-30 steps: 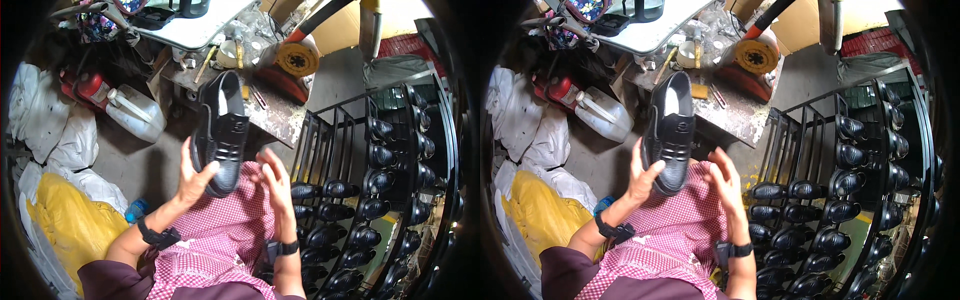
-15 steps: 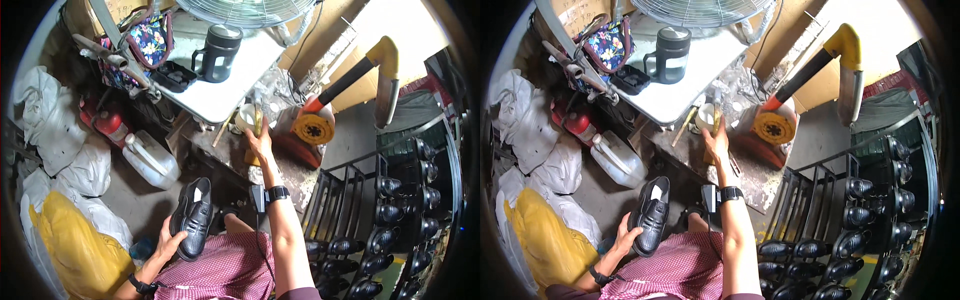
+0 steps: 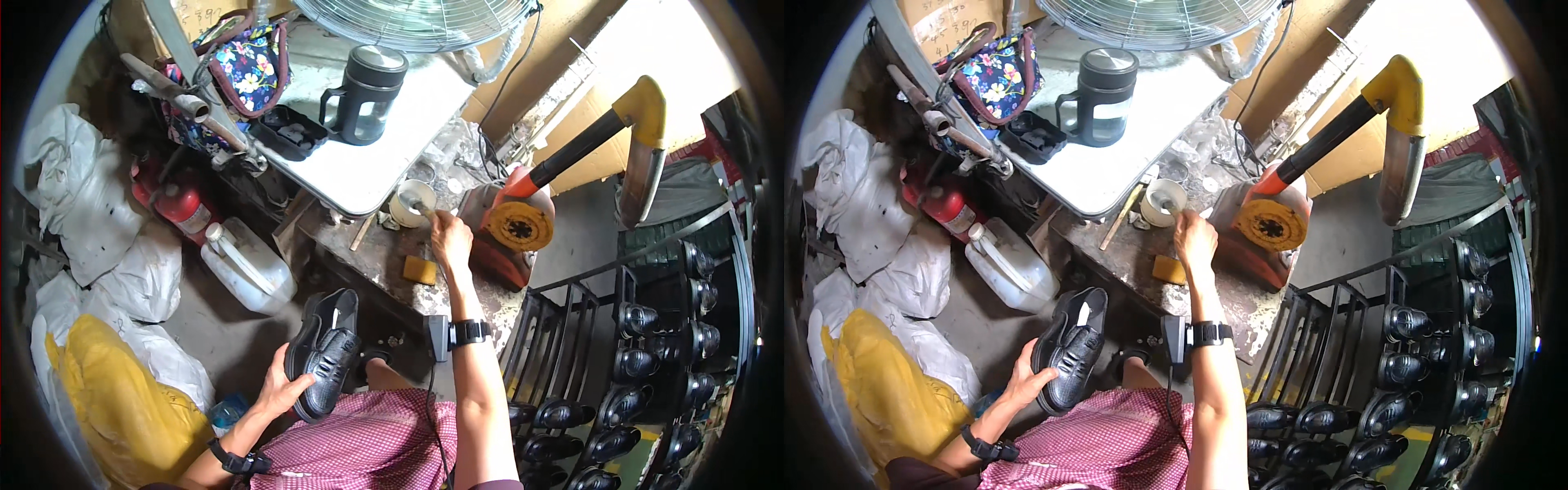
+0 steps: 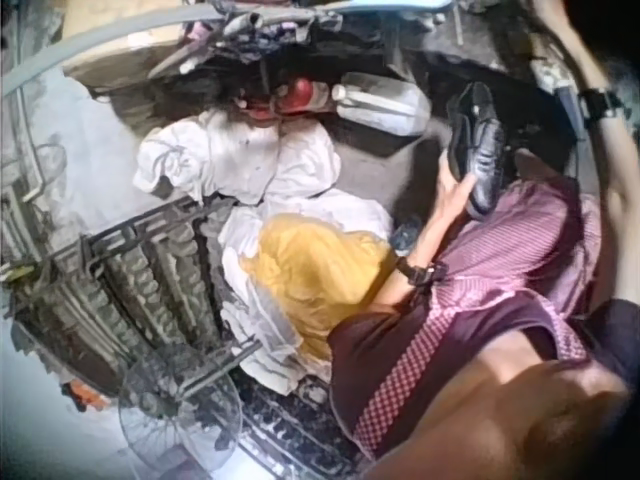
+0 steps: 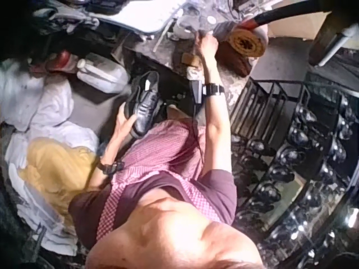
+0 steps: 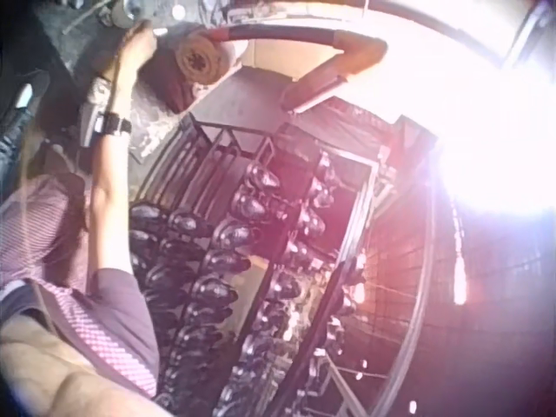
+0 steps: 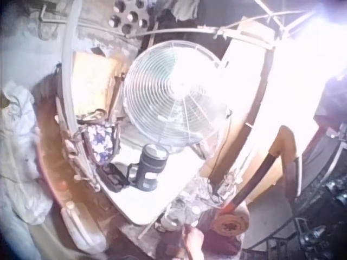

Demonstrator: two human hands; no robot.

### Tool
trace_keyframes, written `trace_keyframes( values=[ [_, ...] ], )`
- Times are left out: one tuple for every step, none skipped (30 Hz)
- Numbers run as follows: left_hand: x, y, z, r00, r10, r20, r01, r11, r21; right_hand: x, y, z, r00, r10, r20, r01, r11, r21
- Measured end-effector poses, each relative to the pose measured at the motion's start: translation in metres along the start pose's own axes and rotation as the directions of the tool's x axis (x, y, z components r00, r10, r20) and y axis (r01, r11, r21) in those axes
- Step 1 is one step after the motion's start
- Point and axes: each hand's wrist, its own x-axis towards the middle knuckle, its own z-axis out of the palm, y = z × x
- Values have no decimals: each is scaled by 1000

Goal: Inspecting and organizing finished black shoes on a rolling rack in a shoe factory.

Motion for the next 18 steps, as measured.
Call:
trace_keyframes(
  values=[
    [-1, 0, -1, 1000, 11, 6, -11, 999, 45, 1, 0, 0, 998, 18, 52, -20, 999, 35],
    [-4, 1, -1, 1000, 19, 13, -20, 996, 89, 1, 2, 0, 998, 14, 56, -17, 999, 41],
    [-4, 7, 0, 999, 33, 11, -34, 994, 108, 2, 7, 2, 1000, 14, 20, -15, 998, 56],
    [-6, 7, -3, 1000, 16, -9, -14, 994, 106, -3, 4, 0, 1000, 12, -4, -12, 997, 73],
    [-4, 5, -5, 998, 60, -16, -58, 990, 125, -4, 4, -7, 998, 52, -21, -50, 994, 96],
    [-4, 4, -5, 995, 105, 1, -104, 984, 143, -5, 28, -12, 992, 41, -116, -19, 984, 178],
    [-3, 2, -8, 991, 132, 2, -131, 981, 142, -8, 32, -17, 987, 147, -66, -114, 928, 354],
    [-2, 5, -12, 987, 161, 3, -160, 977, 141, -14, 37, -27, 971, 234, 58, -217, 745, 631],
    [-6, 7, -22, 984, 178, -16, -173, 968, 180, -26, 6, -46, 933, 288, 217, -350, 582, 734],
    [-5, 12, -24, 977, 211, 4, -207, 955, 211, -34, 13, -56, 952, 254, 169, -289, 576, 765],
    [-10, 27, -25, 984, 177, -12, -168, 954, 247, -45, 9, -72, 938, 220, 268, -339, 422, 840],
    [-13, 41, -28, 989, 144, -34, -129, 950, 283, -56, -8, -84, 905, 271, 328, -415, 386, 824],
    [-14, 44, -30, 985, 168, -37, -150, 943, 298, -68, -12, -95, 911, 213, 352, -408, 360, 839],
    [-14, 43, -34, 988, 150, -34, -134, 947, 292, -80, -13, -103, 914, 154, 374, -405, 328, 854],
    [-13, 48, -34, 985, 171, 0, -164, 945, 281, -95, -20, -120, 908, 163, 387, -420, 349, 838],
    [-16, 51, -36, 983, 184, 15, -181, 943, 279, -112, -26, -125, 895, 162, 415, -445, 359, 820],
    [-20, 52, -39, 983, 181, 3, -175, 945, 275, -128, -29, -124, 882, 103, 459, -465, 347, 815],
    [-23, 53, -41, 984, 176, 1, -167, 932, 322, -144, -40, -127, 857, 88, 507, -496, 404, 769]
  ],
)
